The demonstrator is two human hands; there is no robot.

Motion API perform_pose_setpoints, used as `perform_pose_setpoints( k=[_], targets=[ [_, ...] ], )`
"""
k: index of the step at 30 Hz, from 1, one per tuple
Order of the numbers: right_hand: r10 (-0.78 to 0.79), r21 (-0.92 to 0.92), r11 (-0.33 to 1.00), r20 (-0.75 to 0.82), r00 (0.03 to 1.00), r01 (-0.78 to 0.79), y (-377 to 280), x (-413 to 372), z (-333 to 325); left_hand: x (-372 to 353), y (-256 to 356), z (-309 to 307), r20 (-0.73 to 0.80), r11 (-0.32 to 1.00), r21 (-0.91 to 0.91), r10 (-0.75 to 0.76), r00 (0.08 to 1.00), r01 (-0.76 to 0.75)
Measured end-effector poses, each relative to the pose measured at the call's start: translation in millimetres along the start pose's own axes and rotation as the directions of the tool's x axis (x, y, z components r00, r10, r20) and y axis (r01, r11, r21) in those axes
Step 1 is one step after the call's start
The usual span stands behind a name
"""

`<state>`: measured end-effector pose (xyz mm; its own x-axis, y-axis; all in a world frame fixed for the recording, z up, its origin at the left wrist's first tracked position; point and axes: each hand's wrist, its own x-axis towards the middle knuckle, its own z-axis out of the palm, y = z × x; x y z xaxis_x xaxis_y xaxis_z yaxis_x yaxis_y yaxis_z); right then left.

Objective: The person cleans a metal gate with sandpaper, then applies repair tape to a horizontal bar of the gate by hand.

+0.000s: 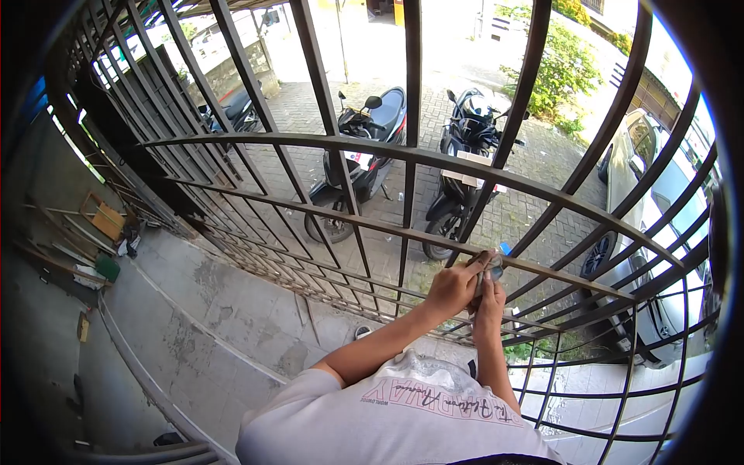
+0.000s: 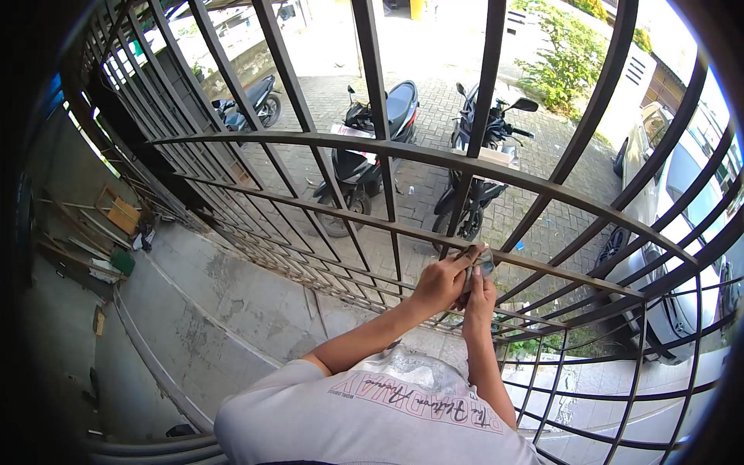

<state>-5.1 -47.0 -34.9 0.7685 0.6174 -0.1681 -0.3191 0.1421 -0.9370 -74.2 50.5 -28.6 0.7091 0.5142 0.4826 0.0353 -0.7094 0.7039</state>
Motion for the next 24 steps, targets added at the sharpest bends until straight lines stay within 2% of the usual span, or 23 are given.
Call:
perform_pose_setpoints(
  k=[1, 2, 3, 4, 6, 8, 10, 11, 14, 16, 18, 19, 20, 22, 24],
  targets=[
    [-0.027, -0.005, 1.000, 0.022, 0.999, 0.027, -3, 3, -13, 1, 2, 9, -0.034, 0.998, -0.031, 0.062, 0.998, -0.063],
    [-0.056, -0.009, 0.998, 0.042, 0.998, 0.056, -11, 4, -19, 3, 4, 18, 0.012, 0.998, -0.024, 0.052, 0.999, -0.051],
    [-0.047, -0.023, 0.999, -0.030, 0.998, 0.046, -16, 1, -19, 4, 4, 23, -0.001, 0.997, -0.016, 0.070, 0.998, -0.070],
    [-0.047, -0.021, 0.999, -0.034, 0.998, 0.047, -15, 1, -14, 5, 6, 24, -0.014, 0.996, -0.008, 0.089, 0.996, -0.089],
    [-0.052, -0.019, 0.998, -0.026, 0.998, 0.052, -7, 4, -6, 7, 9, -1, 0.025, 0.998, 0.028, 0.054, 0.998, -0.055],
    [-0.002, 0.007, 1.000, 0.093, 0.996, 0.002, 2, 4, 1, 4, 6, -13, 0.058, 0.998, 0.067, 0.012, 0.998, -0.016],
    [0.042, -0.030, 0.999, 0.103, 0.994, -0.039, -1, 1, 2, 1, -4, -12, -0.073, 0.998, 0.030, 0.055, 0.996, -0.053],
    [0.006, -0.054, 0.999, 0.060, 0.998, -0.002, -8, -1, -2, 2, 0, -2, -0.101, 0.999, 0.001, 0.046, 0.994, -0.046],
    [-0.075, -0.033, 0.997, -0.043, 0.996, 0.074, -15, 3, -30, 6, 12, 27, -0.002, 0.998, -0.007, 0.055, 0.998, -0.055],
    [-0.067, -0.085, 0.994, 0.000, 0.998, 0.066, -20, 3, -31, 4, 11, 18, -0.007, 0.999, 0.006, 0.038, 0.999, -0.038],
    [-0.024, -0.118, 0.992, 0.094, 0.995, 0.035, -15, -1, -5, 1, 1, -9, 0.004, 0.995, 0.104, -0.003, 1.000, 0.002],
    [0.047, -0.063, 0.997, 0.145, 0.988, -0.038, -10, -1, 4, -1, -10, -15, -0.124, 0.994, 0.102, 0.050, 0.991, -0.037],
    [0.073, -0.111, 0.992, 0.175, 0.982, -0.054, -11, -1, 11, -1, -17, -17, -0.152, 0.994, 0.092, 0.076, 0.985, -0.063],
    [-0.010, -0.082, 0.996, 0.127, 0.992, 0.021, -13, 3, 3, -2, -7, 2, -0.246, 0.997, -0.014, 0.068, 0.967, -0.074],
    [-0.024, -0.089, 0.996, 0.034, 0.999, 0.027, -22, 2, -22, 0, 3, 20, -0.062, 0.998, 0.040, 0.048, 0.997, -0.046]
  ],
)
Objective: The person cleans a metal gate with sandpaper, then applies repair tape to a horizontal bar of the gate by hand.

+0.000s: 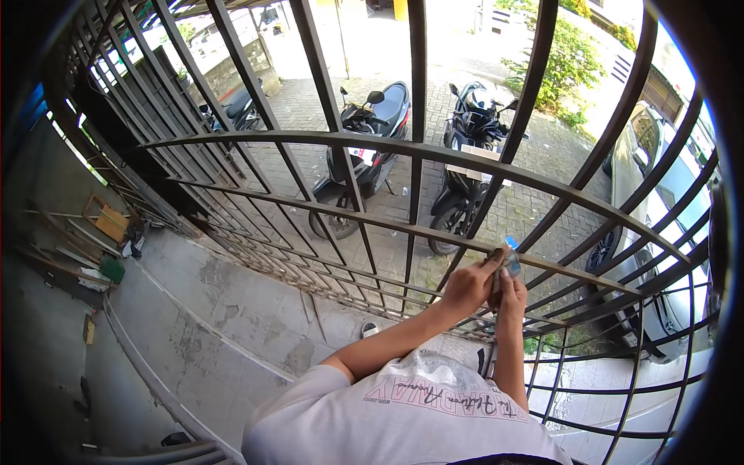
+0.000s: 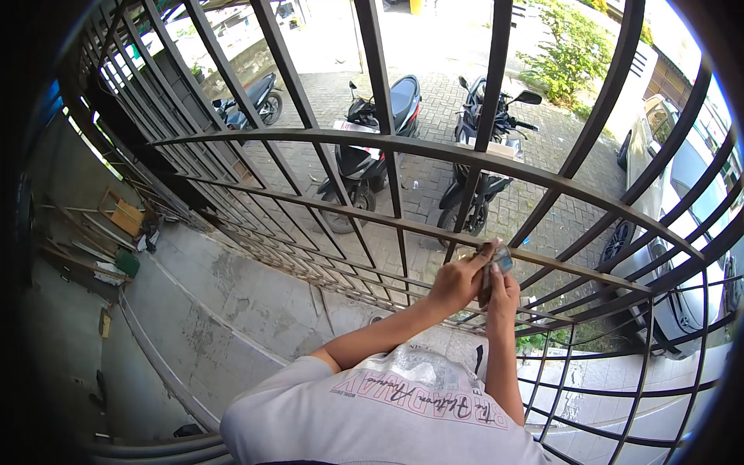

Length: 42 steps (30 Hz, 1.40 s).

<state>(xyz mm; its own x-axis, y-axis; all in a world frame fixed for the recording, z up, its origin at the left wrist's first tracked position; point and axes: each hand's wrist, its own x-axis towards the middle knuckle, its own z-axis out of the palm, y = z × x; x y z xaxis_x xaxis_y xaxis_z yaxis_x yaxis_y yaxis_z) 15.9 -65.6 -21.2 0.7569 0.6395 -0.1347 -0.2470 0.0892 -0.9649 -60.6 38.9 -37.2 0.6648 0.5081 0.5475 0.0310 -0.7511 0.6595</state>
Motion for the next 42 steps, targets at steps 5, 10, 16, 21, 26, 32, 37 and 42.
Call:
perform_pose_setpoints(
  k=[5, 10, 16, 21, 26, 32, 37, 42],
  targets=[
    [-0.006, -0.093, 0.996, 0.095, 0.995, 0.015, -1, -3, 4, 4, -2, -35, 0.022, 0.991, 0.133, -0.037, 0.999, 0.034],
    [0.004, -0.011, 1.000, 0.014, 1.000, -0.004, 5, -2, 7, 2, -8, -7, -0.105, 0.997, -0.017, 0.070, 0.992, -0.073],
    [0.013, -0.124, 0.992, 0.171, 0.985, 0.009, 1, 5, -1, 2, -15, -31, 0.009, 0.998, 0.051, 0.042, 0.999, -0.042],
    [0.070, 0.103, 0.991, 0.152, 0.986, -0.086, 0, 5, -5, 6, -8, -6, -0.037, 0.995, -0.063, 0.074, 0.997, -0.076],
    [0.082, -0.027, 0.996, 0.136, 0.987, -0.080, -5, 8, -11, 7, -13, -16, -0.032, 0.997, 0.010, 0.077, 0.997, -0.077],
    [0.073, -0.010, 0.997, 0.152, 0.986, -0.072, -4, 7, -7, 1, -17, 7, -0.137, 0.990, -0.048, 0.121, 0.983, -0.129],
    [0.041, -0.071, 0.997, 0.216, 0.976, -0.026, -12, 16, -5, 4, -13, -25, -0.011, 0.997, 0.069, 0.018, 1.000, -0.018],
    [0.105, -0.035, 0.994, 0.237, 0.966, -0.099, -8, 14, -5, 1, -12, -8, -0.028, 0.994, -0.095, 0.048, 0.998, -0.050]
  ],
)
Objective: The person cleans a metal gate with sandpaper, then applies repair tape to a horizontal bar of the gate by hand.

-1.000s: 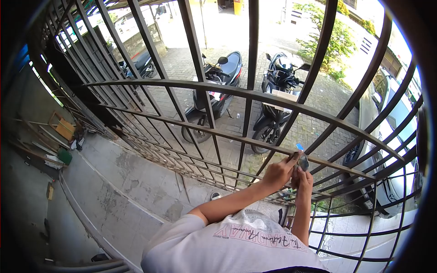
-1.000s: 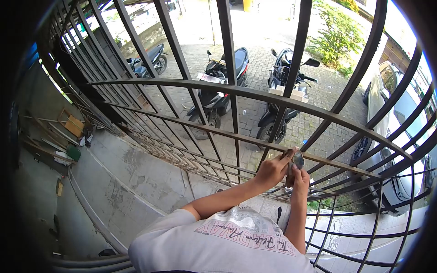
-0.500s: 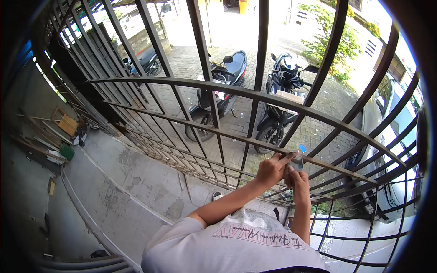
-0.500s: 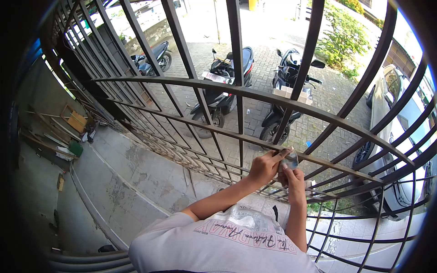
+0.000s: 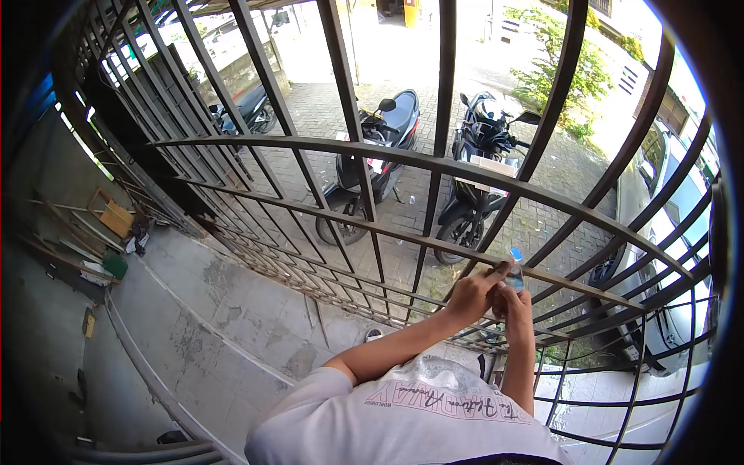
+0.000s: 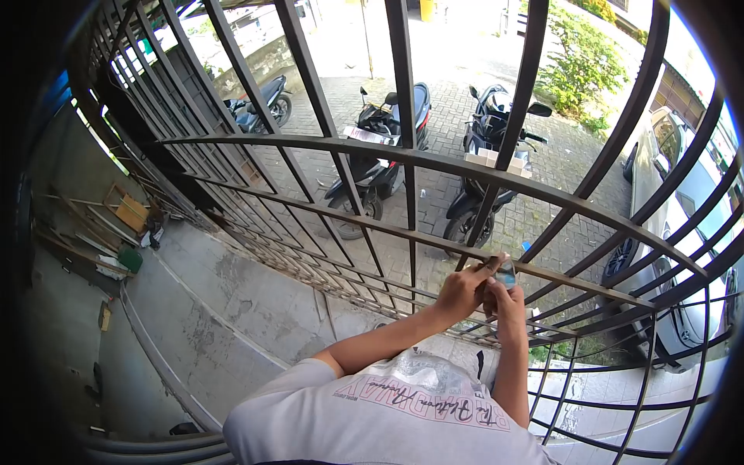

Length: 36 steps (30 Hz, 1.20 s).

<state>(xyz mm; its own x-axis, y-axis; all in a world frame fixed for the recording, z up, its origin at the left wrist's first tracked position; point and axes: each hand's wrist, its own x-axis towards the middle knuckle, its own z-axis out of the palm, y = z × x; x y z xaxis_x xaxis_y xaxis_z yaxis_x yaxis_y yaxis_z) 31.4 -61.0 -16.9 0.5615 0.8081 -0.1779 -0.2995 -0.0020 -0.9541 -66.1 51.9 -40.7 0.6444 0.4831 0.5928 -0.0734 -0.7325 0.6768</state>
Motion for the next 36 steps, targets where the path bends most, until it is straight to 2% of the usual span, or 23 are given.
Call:
perform_pose_setpoints(
  k=[1, 2, 4, 6, 7, 8, 10, 12, 13, 14, 16, 17, 18, 20, 22, 24, 26, 28, 29, 30, 33, 34, 36],
  targets=[
    [0.026, 0.013, 1.000, -0.078, 0.997, -0.026, -9, -6, -6, 1, -6, 11, 0.059, 0.999, -0.005, 0.042, 0.997, -0.042],
    [-0.022, -0.016, 1.000, -0.021, 1.000, 0.021, -15, -10, -17, 7, 2, 11, 0.090, 0.999, -0.003, 0.036, 0.995, -0.036],
    [-0.048, -0.081, 0.996, -0.054, 0.997, 0.044, -15, -5, -22, 10, 11, -6, 0.136, 0.998, 0.059, -0.002, 0.991, -0.006],
    [-0.043, -0.095, 0.994, 0.045, 0.998, 0.047, -9, 5, 0, 6, 3, -22, 0.064, 0.991, 0.122, -0.068, 0.996, 0.060],
    [-0.044, -0.117, 0.992, 0.077, 0.996, 0.053, -6, 6, 20, 5, -2, -32, -0.044, 1.000, 0.029, 0.000, 0.999, 0.001],
    [-0.028, -0.062, 0.998, 0.080, 0.996, 0.033, -7, 3, 35, 2, -9, -33, -0.020, 0.997, 0.051, -0.056, 0.998, 0.057],
    [-0.054, -0.019, 0.998, 0.040, 0.998, 0.055, 0, 6, 23, 2, -5, -14, -0.173, 0.998, -0.056, 0.022, 0.985, -0.032],
    [0.007, 0.046, 0.999, 0.025, 1.000, -0.008, -5, 1, -9, 3, -3, 4, -0.003, 0.999, -0.024, 0.021, 1.000, -0.021],
    [-0.016, 0.040, 0.999, -0.012, 1.000, 0.017, -13, -4, -14, 8, 5, 3, 0.081, 1.000, -0.005, 0.004, 0.997, -0.004],
    [-0.007, -0.048, 0.999, -0.021, 1.000, 0.006, -17, -4, -21, 12, 7, -4, 0.086, 1.000, -0.006, 0.006, 0.996, -0.006],
    [-0.070, -0.077, 0.995, 0.007, 0.998, 0.070, -3, 8, -15, 15, 8, -22, 0.129, 0.999, 0.046, -0.016, 0.991, 0.011],
    [-0.072, -0.088, 0.993, 0.027, 0.997, 0.074, 4, 10, 3, 10, -3, -24, 0.041, 0.996, 0.081, -0.030, 0.999, 0.027],
    [-0.047, -0.010, 0.999, 0.058, 0.997, 0.048, 3, 7, 22, 8, -5, -34, -0.013, 1.000, 0.029, 0.010, 1.000, -0.009],
    [-0.033, -0.025, 0.999, -0.009, 0.999, 0.033, 2, 5, 27, 4, -6, -25, -0.085, 0.998, -0.061, 0.004, 0.996, -0.009],
    [-0.002, 0.065, 0.998, -0.044, 0.999, 0.005, 1, 5, -7, 4, 1, -2, 0.053, 0.998, -0.056, -0.022, 0.998, 0.025],
    [-0.104, 0.041, 0.993, -0.058, 0.993, 0.107, -6, 1, -30, 10, 16, 8, 0.127, 0.995, -0.087, -0.029, 0.992, 0.040],
    [-0.111, -0.017, 0.994, -0.043, 0.993, 0.110, -10, 6, -22, 14, 14, -6, 0.118, 0.998, -0.052, 0.042, 0.992, -0.036],
    [-0.123, -0.063, 0.991, -0.019, 0.992, 0.122, -6, 6, 13, 8, -2, -20, 0.009, 0.999, 0.007, 0.039, 0.999, -0.039],
    [-0.057, -0.026, 0.998, 0.043, 0.997, 0.058, -1, 6, 23, 5, -10, -27, -0.040, 0.997, 0.055, 0.064, 0.997, -0.062],
    [-0.055, -0.012, 0.998, 0.002, 0.999, 0.055, -1, 3, 32, 1, -11, -25, -0.030, 0.999, 0.039, 0.035, 0.999, -0.034],
    [-0.047, 0.175, 0.983, -0.063, 0.997, 0.058, 4, 7, -14, 5, 4, 1, 0.023, 0.998, -0.065, 0.010, 1.000, -0.009],
    [-0.053, 0.100, 0.993, -0.133, 0.990, 0.067, -3, 3, -23, 6, 6, 12, 0.053, 0.998, -0.065, 0.030, 0.998, -0.027],
    [-0.111, 0.011, 0.994, -0.125, 0.986, 0.113, -10, 3, -30, 10, 7, 12, 0.068, 0.999, -0.001, 0.045, 0.997, -0.045]
  ],
)
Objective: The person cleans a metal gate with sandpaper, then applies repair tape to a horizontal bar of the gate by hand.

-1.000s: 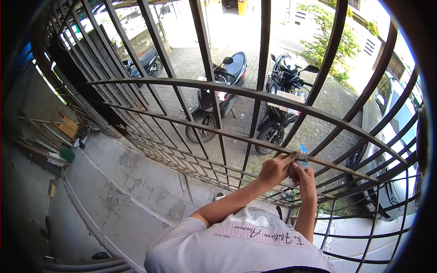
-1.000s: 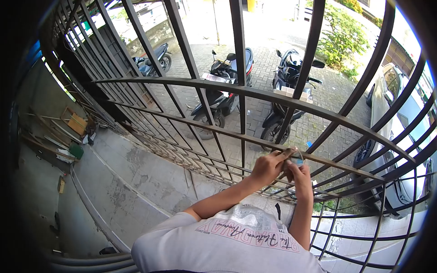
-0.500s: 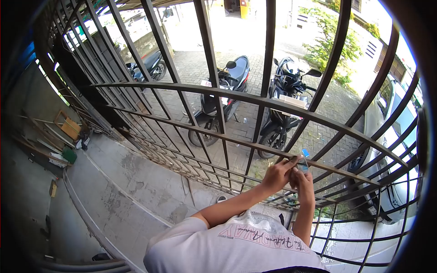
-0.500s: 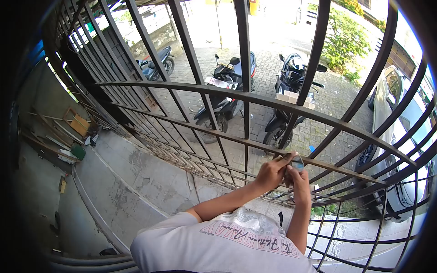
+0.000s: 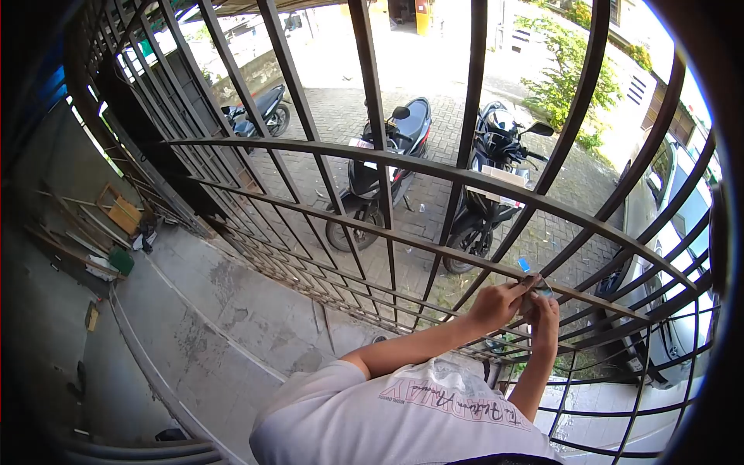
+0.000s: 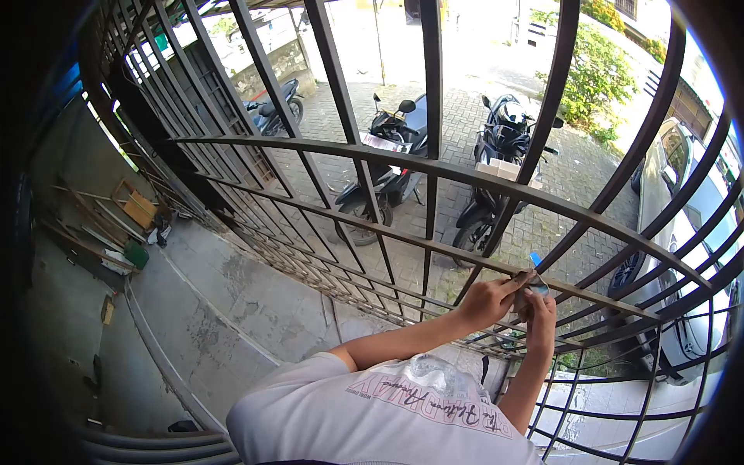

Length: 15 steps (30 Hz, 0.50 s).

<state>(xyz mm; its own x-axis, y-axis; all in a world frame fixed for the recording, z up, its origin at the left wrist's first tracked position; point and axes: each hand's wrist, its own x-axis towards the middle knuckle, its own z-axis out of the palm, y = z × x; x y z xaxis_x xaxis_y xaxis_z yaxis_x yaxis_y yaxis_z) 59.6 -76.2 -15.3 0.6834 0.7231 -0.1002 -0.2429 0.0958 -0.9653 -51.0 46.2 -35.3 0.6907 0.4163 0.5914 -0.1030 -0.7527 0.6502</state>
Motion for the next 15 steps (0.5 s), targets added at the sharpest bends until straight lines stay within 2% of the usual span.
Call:
perform_pose_setpoints(
  k=[2, 3, 4, 6, 8, 9, 12, 14, 15],
  targets=[
    [0.039, -0.031, 0.999, 0.028, 0.999, -0.038, 11, 2, 16, 1, -7, -21, -0.031, 0.999, 0.048, 0.008, 0.999, -0.006],
    [0.056, 0.001, 0.998, 0.098, 0.994, -0.056, 20, 0, 31, -2, -13, -25, -0.121, 0.996, 0.089, 0.008, 0.993, 0.003],
    [0.108, 0.094, 0.988, 0.115, 0.988, -0.119, 25, -4, 46, -6, -18, -29, -0.133, 0.997, 0.074, -0.008, 0.991, 0.018],
    [0.088, 0.162, 0.980, 0.166, 0.982, -0.115, 31, 1, 25, -3, -14, -18, -0.226, 1.000, 0.017, 0.025, 0.974, -0.022],
    [0.102, 0.146, 0.982, 0.146, 0.984, -0.123, 20, 1, 0, -2, -2, -9, -0.055, 0.999, -0.028, -0.048, 0.997, 0.046],
    [0.106, 0.070, 0.992, 0.002, 0.994, -0.106, 12, -1, -6, 0, 2, -8, 0.002, 0.999, 0.015, -0.034, 0.999, 0.034],
    [0.021, 0.040, 0.999, 0.166, 0.986, -0.028, 25, 13, -16, 4, -2, -24, -0.004, 0.998, 0.057, -0.006, 1.000, 0.007],
    [0.089, -0.002, 0.996, 0.153, 0.984, -0.090, 30, 8, 29, -3, -11, -38, -0.148, 0.998, 0.065, -0.012, 0.989, 0.022],
    [0.112, 0.055, 0.991, 0.158, 0.981, -0.122, 44, 10, 38, -3, -16, -37, -0.167, 0.998, 0.061, 0.005, 0.986, 0.005]
  ],
)
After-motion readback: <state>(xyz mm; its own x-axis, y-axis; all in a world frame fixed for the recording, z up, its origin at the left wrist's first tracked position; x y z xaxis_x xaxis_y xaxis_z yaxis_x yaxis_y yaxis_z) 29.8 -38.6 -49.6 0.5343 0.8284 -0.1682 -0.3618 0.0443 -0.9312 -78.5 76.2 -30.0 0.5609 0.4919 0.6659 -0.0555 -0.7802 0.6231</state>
